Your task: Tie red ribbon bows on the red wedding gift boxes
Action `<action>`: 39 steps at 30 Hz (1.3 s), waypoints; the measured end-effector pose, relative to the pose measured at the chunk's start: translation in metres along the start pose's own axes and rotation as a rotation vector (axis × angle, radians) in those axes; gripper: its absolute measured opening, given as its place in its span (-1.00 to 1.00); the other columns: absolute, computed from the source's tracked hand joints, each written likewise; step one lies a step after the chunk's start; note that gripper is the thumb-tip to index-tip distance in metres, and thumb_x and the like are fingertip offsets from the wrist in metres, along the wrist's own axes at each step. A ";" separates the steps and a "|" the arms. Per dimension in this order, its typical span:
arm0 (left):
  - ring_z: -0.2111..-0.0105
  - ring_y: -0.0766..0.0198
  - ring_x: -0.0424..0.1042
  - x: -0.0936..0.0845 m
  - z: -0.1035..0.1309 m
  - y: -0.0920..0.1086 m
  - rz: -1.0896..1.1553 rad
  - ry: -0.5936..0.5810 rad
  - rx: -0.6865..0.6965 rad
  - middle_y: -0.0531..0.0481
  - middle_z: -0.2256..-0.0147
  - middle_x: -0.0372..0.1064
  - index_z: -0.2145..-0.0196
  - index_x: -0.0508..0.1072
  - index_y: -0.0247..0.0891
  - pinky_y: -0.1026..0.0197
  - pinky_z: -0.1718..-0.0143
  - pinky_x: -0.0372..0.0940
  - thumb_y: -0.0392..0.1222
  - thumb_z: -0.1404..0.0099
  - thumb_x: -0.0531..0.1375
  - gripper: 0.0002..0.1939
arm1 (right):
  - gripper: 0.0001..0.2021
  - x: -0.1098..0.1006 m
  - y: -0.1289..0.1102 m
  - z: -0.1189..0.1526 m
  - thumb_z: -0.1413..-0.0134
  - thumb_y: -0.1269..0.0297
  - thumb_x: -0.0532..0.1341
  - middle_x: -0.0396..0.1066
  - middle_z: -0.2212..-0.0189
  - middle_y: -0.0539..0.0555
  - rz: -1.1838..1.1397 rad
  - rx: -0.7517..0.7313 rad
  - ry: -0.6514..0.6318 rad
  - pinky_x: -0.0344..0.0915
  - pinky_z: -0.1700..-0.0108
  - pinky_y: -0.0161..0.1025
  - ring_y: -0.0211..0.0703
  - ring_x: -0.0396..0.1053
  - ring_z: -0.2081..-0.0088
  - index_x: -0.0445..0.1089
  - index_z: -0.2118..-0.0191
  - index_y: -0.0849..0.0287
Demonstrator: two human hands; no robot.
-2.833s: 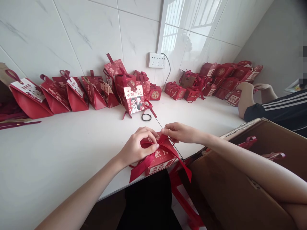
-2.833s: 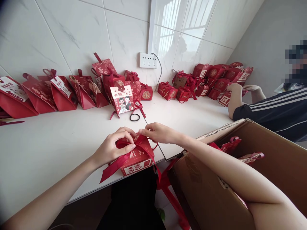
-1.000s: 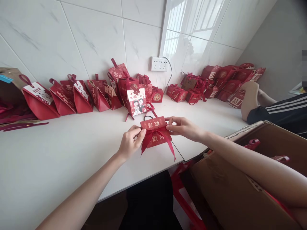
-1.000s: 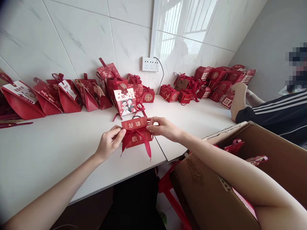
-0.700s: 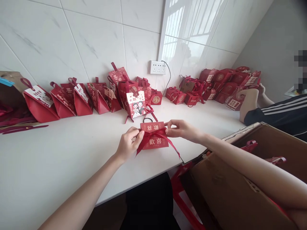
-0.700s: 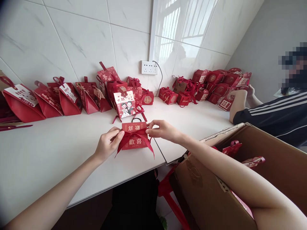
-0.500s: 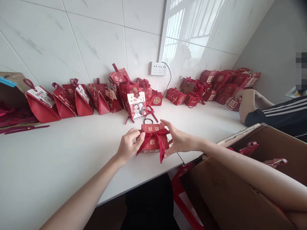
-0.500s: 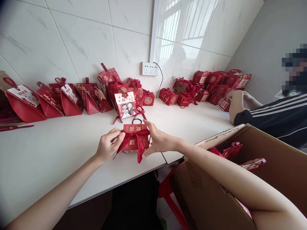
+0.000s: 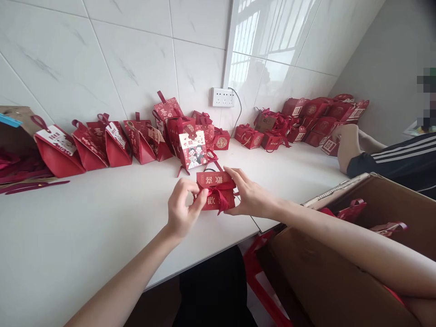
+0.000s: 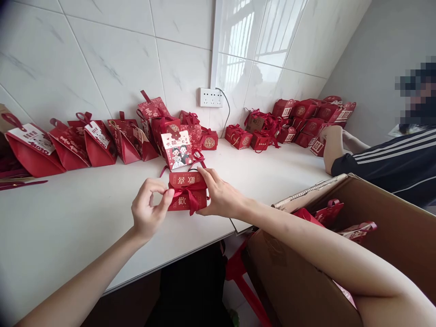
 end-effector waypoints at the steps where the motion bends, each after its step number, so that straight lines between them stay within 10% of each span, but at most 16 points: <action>1: 0.49 0.37 0.24 -0.001 0.001 0.014 -0.004 0.007 0.113 0.09 0.51 0.21 0.47 0.21 -0.22 0.29 0.45 0.21 -0.33 -0.19 0.17 -0.83 | 0.00 -0.003 -0.005 0.000 0.22 0.14 0.35 0.03 -0.09 0.32 0.025 -0.017 0.026 0.45 0.21 -0.03 0.06 0.37 0.14 -0.27 -0.27 0.13; 9: 0.54 0.35 0.25 0.003 0.013 0.060 -0.092 -0.066 0.446 0.10 0.56 0.29 0.46 0.25 -0.18 0.22 0.43 0.22 -0.25 -0.14 0.22 -0.83 | -0.03 -0.018 -0.034 0.005 0.14 0.12 0.31 -0.01 -0.13 0.38 0.133 -0.130 0.105 0.45 0.24 -0.05 0.20 0.18 -0.09 -0.32 -0.27 0.17; 17: 0.56 0.36 0.18 0.023 0.019 -0.057 0.034 -0.255 -0.599 0.11 0.59 0.15 0.57 0.14 -0.21 0.30 0.50 0.18 -0.13 -0.23 0.06 -0.74 | -0.05 0.012 0.011 0.002 0.22 0.15 0.35 0.06 -0.08 0.30 -0.072 0.022 -0.213 0.38 0.10 -0.06 0.02 0.33 0.07 -0.20 -0.25 0.17; 20: 0.59 0.40 0.15 0.034 0.033 -0.079 0.175 -0.301 -0.787 0.14 0.59 0.12 0.58 0.14 -0.22 0.34 0.56 0.14 -0.05 -0.22 0.07 -0.70 | -0.03 0.015 0.017 0.005 0.21 -0.01 0.33 0.06 -0.09 0.29 -0.056 0.068 -0.320 0.34 0.05 -0.03 0.06 0.28 0.01 -0.20 -0.25 0.15; 24: 0.59 0.42 0.17 0.036 0.039 -0.080 0.216 -0.242 -0.794 0.14 0.59 0.13 0.56 0.14 -0.23 0.37 0.58 0.13 -0.02 -0.23 0.06 -0.69 | -0.28 -0.015 0.005 0.003 -0.02 -0.14 0.11 0.16 -0.02 0.33 0.199 0.100 -0.071 0.27 0.08 0.10 0.15 0.25 0.02 0.00 -0.18 0.22; 27: 0.64 0.44 0.13 0.036 0.043 -0.077 0.252 -0.215 -0.819 0.16 0.65 0.11 0.60 0.13 -0.23 0.37 0.63 0.08 -0.01 -0.20 0.10 -0.66 | -0.47 -0.029 -0.042 0.007 -0.09 -0.10 0.08 0.28 0.14 0.30 0.366 -0.155 0.175 0.26 0.15 0.01 0.07 0.26 0.13 0.23 0.02 0.28; 31: 0.73 0.46 0.07 0.037 0.040 -0.072 0.347 -0.280 -0.817 0.16 0.74 0.13 0.64 0.14 -0.24 0.37 0.71 0.01 -0.05 -0.16 0.14 -0.65 | -0.76 0.009 -0.100 0.023 -0.21 0.21 0.05 0.34 0.34 0.16 0.477 -0.631 0.103 0.19 0.26 -0.17 -0.12 0.27 0.30 0.31 0.20 0.29; 39: 0.29 0.29 0.35 0.015 0.003 -0.042 0.063 -0.156 -0.469 0.01 0.30 0.29 0.30 0.27 -0.21 0.24 0.29 0.33 -0.13 -0.15 0.17 -0.82 | -0.78 0.014 -0.107 0.030 -0.22 0.48 -0.04 0.23 0.49 0.03 0.569 -0.733 0.141 0.04 0.41 -0.26 -0.25 0.17 0.46 0.24 0.43 0.23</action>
Point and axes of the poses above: each hand's wrist, its own z-axis away from the middle knuckle, its own x-axis out of the palm, y = z × x, the point moved 10 cm from there along -z, towards the middle knuckle
